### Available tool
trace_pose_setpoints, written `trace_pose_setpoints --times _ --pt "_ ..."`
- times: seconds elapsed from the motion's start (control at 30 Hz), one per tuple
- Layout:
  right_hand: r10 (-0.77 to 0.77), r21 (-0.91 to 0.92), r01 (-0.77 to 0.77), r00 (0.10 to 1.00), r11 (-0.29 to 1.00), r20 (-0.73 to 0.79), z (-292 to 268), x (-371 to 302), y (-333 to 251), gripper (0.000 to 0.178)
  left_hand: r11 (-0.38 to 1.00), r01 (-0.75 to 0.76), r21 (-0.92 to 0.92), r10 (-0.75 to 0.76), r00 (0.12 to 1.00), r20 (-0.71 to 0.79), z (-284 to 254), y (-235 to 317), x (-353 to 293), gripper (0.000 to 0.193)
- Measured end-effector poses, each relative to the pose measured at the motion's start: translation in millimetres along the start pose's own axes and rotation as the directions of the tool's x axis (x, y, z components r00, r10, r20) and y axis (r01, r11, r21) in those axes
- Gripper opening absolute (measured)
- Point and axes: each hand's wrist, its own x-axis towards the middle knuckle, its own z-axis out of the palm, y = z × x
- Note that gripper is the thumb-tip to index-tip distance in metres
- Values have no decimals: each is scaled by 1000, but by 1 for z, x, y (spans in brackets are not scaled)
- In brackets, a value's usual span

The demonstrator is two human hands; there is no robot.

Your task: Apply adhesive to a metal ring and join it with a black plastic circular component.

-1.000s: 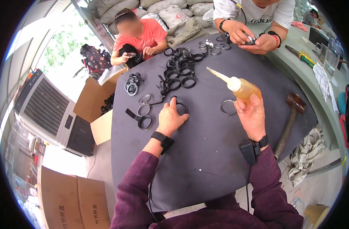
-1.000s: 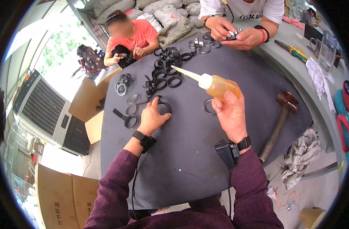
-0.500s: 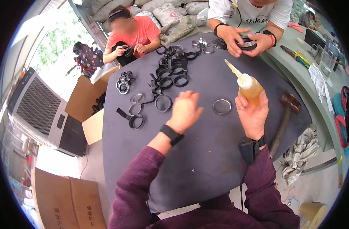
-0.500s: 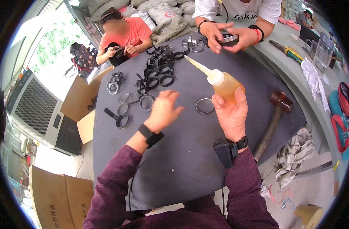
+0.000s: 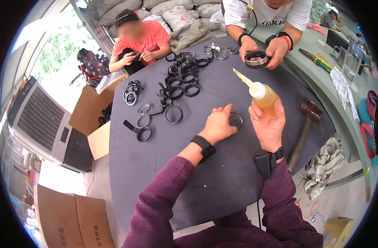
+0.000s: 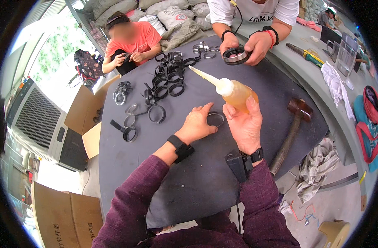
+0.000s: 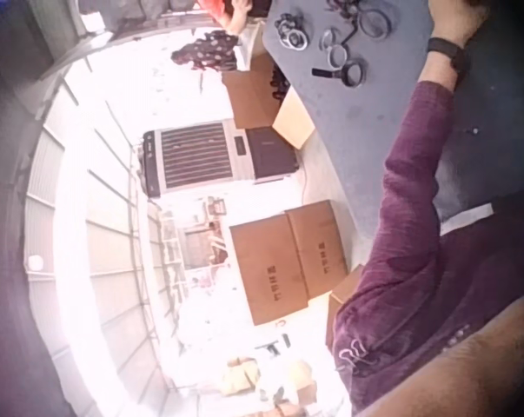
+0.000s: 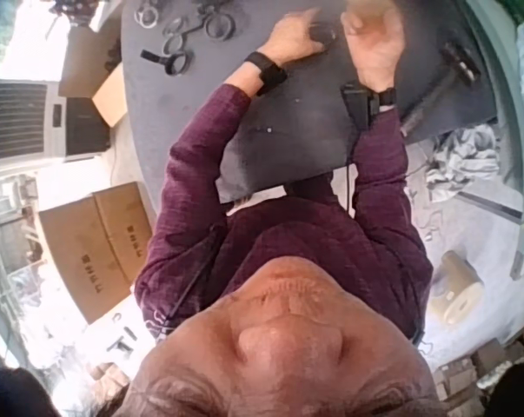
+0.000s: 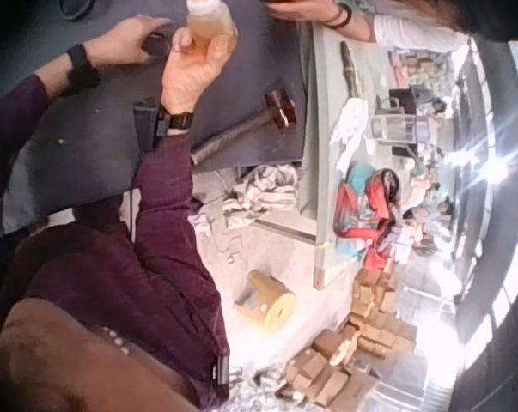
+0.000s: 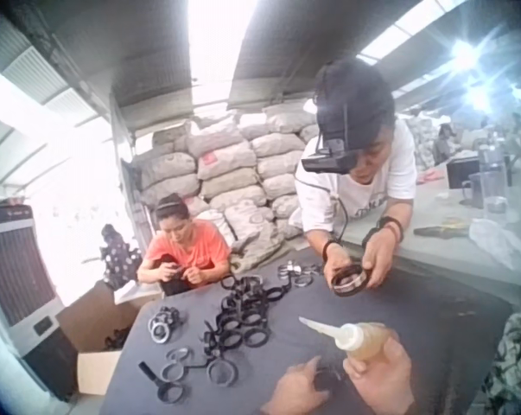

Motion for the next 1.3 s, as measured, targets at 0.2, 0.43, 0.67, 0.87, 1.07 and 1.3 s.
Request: trace_pose_setpoints --times 0.2,0.43,0.67,0.87,1.07,1.3 --pt "8 14 -8 999 1000 46 -3 2 0 39 992 47 119 -48 999 0 -17 -2 -39 84" --pt "-10 -34 11 999 999 33 0 0 -1 36 947 -249 201 246 968 39 -31 -4 -37 78" --pt "27 39 -29 999 999 42 0 -1 5 39 886 -368 283 255 895 365 -25 8 -26 65" --pt "76 44 -79 995 996 61 -1 2 11 40 977 -175 -121 185 980 71 -59 -21 -67 63" --pt "127 37 -137 971 990 203 6 -1 16 43 -37 -87 -996 -10 996 -87 -101 -47 -161 78" --pt "235 73 -262 936 962 262 26 -7 38 52 -394 -243 -886 60 955 -289 -119 -57 -208 85"
